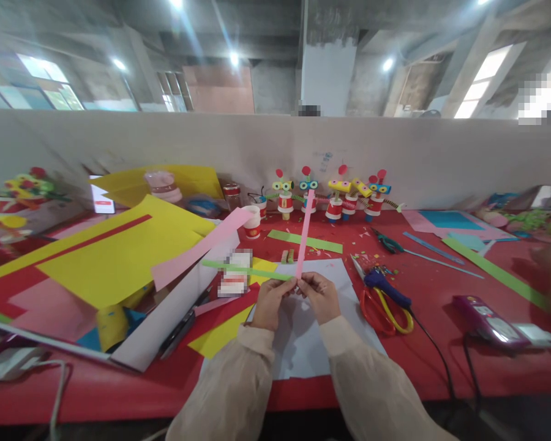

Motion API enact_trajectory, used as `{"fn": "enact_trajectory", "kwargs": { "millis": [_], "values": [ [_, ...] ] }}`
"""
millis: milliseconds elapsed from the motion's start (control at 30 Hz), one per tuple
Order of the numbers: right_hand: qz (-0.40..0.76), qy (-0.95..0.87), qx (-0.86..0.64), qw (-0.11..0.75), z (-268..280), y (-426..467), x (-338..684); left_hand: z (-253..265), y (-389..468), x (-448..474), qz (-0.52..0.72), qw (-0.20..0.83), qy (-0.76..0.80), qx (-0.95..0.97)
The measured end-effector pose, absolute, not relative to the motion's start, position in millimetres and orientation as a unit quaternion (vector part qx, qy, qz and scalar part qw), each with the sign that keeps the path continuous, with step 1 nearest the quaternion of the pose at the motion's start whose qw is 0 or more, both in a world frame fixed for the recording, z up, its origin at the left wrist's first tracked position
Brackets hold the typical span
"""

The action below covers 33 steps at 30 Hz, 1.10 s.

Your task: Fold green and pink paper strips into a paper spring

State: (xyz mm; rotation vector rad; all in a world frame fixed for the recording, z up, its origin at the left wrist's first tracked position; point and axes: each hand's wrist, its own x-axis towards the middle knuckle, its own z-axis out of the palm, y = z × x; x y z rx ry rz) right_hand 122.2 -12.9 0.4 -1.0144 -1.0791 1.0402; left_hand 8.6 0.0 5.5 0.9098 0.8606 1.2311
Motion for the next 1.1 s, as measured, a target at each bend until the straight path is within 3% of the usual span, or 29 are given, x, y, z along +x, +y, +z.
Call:
{"fn": "enact_trajectory", "kwargs": {
  "millis": [533, 800, 1100],
  "values": [
    [0.475, -0.399, -0.468, 0.630, 0.9, -9.0, 124.9, 8.0, -0.8, 7.8, 0.510, 0.601, 0.406, 0.463],
    [0.519, -0.374, -0.432, 0.636, 0.2, -7.7, 125.0, 4.6, 1.1, 6.5, 0.496, 0.736, 0.330, 0.322],
    [0.473, -0.423, -0.457, 0.623, -3.0, -7.8, 124.7, 6.3, -2.0, 5.1, 0.493, 0.718, 0.349, 0.348]
  ]
}}
